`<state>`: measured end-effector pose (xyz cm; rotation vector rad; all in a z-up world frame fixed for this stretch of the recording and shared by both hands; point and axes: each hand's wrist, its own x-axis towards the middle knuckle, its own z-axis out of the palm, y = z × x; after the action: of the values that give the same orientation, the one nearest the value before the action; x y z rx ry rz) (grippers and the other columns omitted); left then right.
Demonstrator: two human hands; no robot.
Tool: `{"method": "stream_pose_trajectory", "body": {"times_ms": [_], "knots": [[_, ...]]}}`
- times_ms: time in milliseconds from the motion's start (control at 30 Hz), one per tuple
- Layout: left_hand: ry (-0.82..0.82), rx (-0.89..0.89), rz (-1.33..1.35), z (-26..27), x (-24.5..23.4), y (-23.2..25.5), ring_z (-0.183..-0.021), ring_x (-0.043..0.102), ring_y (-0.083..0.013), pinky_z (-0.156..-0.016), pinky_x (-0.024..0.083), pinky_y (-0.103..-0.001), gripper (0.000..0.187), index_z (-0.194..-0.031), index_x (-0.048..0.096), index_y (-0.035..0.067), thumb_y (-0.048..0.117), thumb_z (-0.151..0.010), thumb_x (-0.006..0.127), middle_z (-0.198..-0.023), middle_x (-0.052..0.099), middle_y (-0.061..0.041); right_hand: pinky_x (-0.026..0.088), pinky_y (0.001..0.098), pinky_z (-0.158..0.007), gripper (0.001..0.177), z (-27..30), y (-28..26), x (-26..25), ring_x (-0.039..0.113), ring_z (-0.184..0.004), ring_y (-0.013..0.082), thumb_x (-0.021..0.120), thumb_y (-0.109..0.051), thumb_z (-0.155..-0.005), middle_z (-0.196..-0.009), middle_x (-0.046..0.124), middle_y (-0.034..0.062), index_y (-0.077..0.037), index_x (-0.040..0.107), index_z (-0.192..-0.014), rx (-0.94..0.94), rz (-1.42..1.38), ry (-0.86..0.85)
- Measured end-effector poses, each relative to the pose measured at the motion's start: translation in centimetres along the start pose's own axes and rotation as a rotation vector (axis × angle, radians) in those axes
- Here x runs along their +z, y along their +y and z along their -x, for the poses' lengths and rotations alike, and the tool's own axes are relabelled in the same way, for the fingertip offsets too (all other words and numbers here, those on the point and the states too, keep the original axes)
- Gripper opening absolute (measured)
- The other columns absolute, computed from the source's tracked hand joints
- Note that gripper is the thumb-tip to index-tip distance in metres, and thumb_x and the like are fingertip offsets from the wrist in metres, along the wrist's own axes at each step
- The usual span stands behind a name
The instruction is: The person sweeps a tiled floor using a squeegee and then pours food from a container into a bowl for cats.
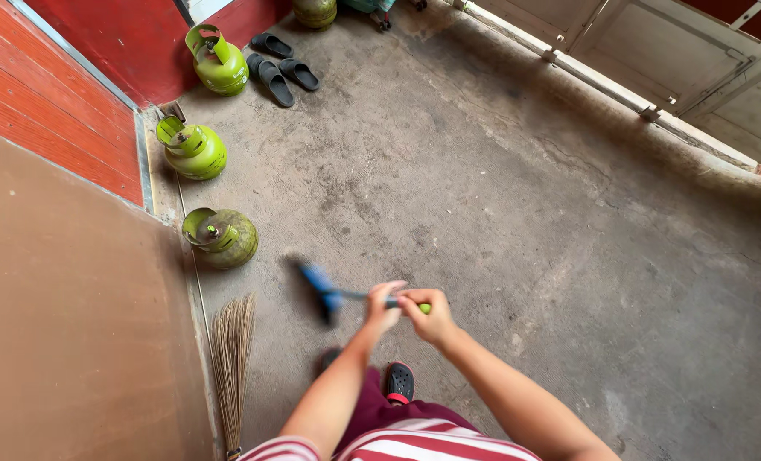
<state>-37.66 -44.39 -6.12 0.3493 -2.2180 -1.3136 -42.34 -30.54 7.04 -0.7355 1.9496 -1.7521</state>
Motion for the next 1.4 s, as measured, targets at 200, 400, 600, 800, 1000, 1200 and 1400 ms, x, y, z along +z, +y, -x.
{"method": "stream_pose_trajectory", "body": {"times_ms": [200,400,600,800,1000,1200,1400], "knots": [[-0.368,-0.919,1.036,-8.0,8.6,0.1,-0.074,0.058,-0.0166,-0.068,0.047,-0.035,0.021,-0.105,0.071,0.006,0.021,-0.091,0.071,-0.099,0.071,-0.013,0.045,0.0392,-0.057,0.03,-2.1,-0.1,-1.2,0.054,-0.06,0.0273,0.073,-0.011,-0.084,-0.063,0.055,0.0122,-0.003,0.055,-0.062,-0.252,0.533,-0.098],[-0.375,-0.351,0.475,-12.2,3.8,0.8,-0.095,0.068,-0.0269,-0.079,0.054,-0.04,0.012,-0.091,0.069,0.008,0.016,-0.082,0.071,-0.11,0.067,-0.01,0.044,0.0404,-0.058,0.04,-5.8,-5.6,1.2,0.053,-0.062,0.0273,0.084,-0.02,-0.078,-0.061,0.054,0.0102,-0.005,0.053,-0.058,-0.344,0.494,-0.303],[-0.246,0.32,0.067,-20.5,-8.5,4.1,-0.116,0.067,-0.0342,-0.095,0.054,-0.042,0.01,-0.095,0.065,0.014,0.012,-0.086,0.069,-0.122,0.07,-0.01,0.04,0.0321,-0.053,0.036,-15.1,-15.6,3.0,0.047,-0.055,0.0159,0.078,-0.019,-0.088,-0.06,0.051,0.0042,-0.003,0.054,-0.065,-0.319,0.122,-0.202],[-0.079,0.055,-0.243,-25.0,-19.5,-7.2,-0.1,0.067,-0.0387,-0.082,0.055,-0.046,0.014,-0.088,0.065,0.011,0.019,-0.079,0.074,-0.107,0.069,-0.014,0.041,0.0292,-0.055,0.03,-26.2,-8.6,13.2,0.052,-0.06,0.0098,0.069,-0.016,-0.094,-0.065,0.059,0.0026,-0.001,0.064,-0.069,-0.2,-0.074,-0.042],[-0.199,-0.164,-0.392,-25.3,-23.6,-18.7,-0.093,0.068,-0.034,-0.08,0.055,-0.043,0.01,-0.089,0.07,0.015,0.017,-0.081,0.075,-0.096,0.071,-0.01,0.041,0.0339,-0.061,0.023,-27.0,0.9,22.9,0.048,-0.066,0.0145,0.069,-0.009,-0.093,-0.071,0.051,0.0049,0.001,0.059,-0.076,-0.253,0.025,-0.124],[-0.353,-0.148,0.028,-29.9,-13.1,-17.9,-0.081,0.066,-0.0207,-0.075,0.054,-0.034,0.03,-0.095,0.072,0.014,0.01,-0.067,0.083,-0.082,0.069,-0.006,0.035,0.0351,-0.053,0.028,-29.8,0.2,16.2,0.041,-0.059,0.0161,0.068,-0.009,-0.094,-0.061,0.047,0.0085,0.001,0.059,-0.069,0.047,0.19,0.233],[-0.329,0.05,0.245,-32.9,-9.6,-15.2,-0.093,0.065,-0.0261,-0.082,0.053,-0.037,0.018,-0.092,0.068,0.01,0.006,-0.079,0.08,-0.099,0.069,-0.009,0.047,0.0408,-0.06,0.026,-33.0,-4.8,18.9,0.059,-0.063,0.0284,0.075,-0.016,-0.084,-0.065,0.06,0.0114,-0.003,0.062,-0.066,-0.228,0.641,0.075]]}}
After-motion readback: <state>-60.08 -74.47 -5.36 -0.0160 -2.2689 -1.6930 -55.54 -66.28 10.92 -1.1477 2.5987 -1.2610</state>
